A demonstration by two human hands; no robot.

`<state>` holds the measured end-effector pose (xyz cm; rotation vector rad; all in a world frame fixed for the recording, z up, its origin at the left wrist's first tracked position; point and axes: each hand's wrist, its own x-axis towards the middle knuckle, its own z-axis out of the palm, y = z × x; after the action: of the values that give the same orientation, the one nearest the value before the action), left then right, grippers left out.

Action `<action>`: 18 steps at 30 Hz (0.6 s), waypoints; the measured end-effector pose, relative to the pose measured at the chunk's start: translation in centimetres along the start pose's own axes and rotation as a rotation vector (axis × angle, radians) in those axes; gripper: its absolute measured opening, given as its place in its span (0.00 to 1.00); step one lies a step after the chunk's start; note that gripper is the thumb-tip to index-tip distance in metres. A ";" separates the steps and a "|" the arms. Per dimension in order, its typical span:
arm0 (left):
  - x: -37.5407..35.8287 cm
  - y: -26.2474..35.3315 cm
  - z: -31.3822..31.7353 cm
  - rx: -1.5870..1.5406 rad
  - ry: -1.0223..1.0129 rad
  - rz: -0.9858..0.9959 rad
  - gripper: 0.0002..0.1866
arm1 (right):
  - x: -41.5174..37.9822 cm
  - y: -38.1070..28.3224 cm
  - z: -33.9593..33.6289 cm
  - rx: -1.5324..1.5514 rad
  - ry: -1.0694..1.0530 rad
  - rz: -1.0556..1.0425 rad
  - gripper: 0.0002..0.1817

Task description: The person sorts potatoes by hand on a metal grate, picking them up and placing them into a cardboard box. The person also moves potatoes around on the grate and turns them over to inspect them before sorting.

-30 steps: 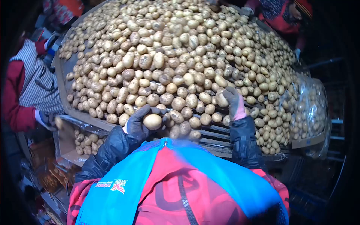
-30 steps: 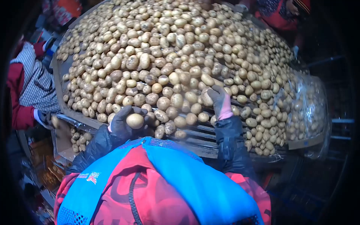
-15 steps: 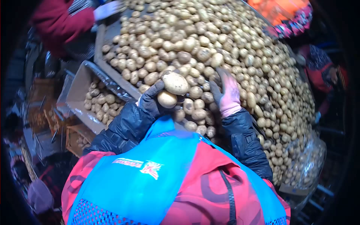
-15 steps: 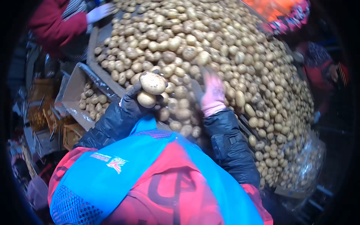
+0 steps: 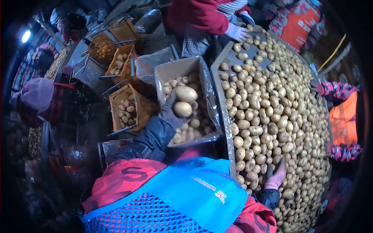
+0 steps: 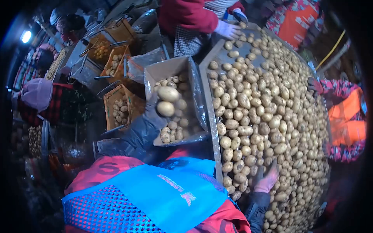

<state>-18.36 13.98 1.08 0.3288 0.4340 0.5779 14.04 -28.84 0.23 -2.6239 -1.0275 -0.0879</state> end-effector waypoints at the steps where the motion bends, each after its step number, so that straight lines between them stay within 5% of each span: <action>1: 0.3 1.3 0.3 0.036 0.072 0.331 0.36 | 0.0 0.1 0.1 -0.008 0.008 -0.014 0.42; 2: 0.2 4.5 -0.1 -0.093 0.225 0.338 0.34 | 0.0 0.1 0.2 -0.014 0.018 -0.025 0.41; 6: 2.1 19.5 -3.9 -0.092 0.170 0.724 0.31 | 0.0 0.0 0.2 -0.034 -0.004 -0.002 0.39; 8: 2.7 25.3 -4.7 -0.142 0.478 0.804 0.34 | -0.1 0.0 0.2 -0.050 0.008 -0.026 0.39; 10: 4.0 27.6 -8.2 -0.178 0.732 0.663 0.35 | -0.1 0.0 0.3 -0.067 -0.005 0.015 0.39; 11: 5.1 26.5 -10.6 -0.180 0.732 0.665 0.35 | -0.2 0.4 0.6 -0.083 0.004 0.019 0.39; 13: 7.6 22.6 -13.6 0.054 0.317 0.570 0.30 | -0.1 0.2 0.4 -0.088 -0.010 0.024 0.39; 15: 8.4 15.7 -11.6 0.182 0.616 0.425 0.22 | -0.2 0.1 0.1 -0.097 -0.019 0.036 0.39; 18: 9.3 5.8 -11.0 0.304 -0.115 0.443 0.20 | 0.2 0.2 0.4 -0.093 -0.035 0.053 0.39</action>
<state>-19.31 25.93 -8.79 0.7570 0.3384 0.9210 14.29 -28.79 -0.18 -2.7439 -0.9875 -0.0796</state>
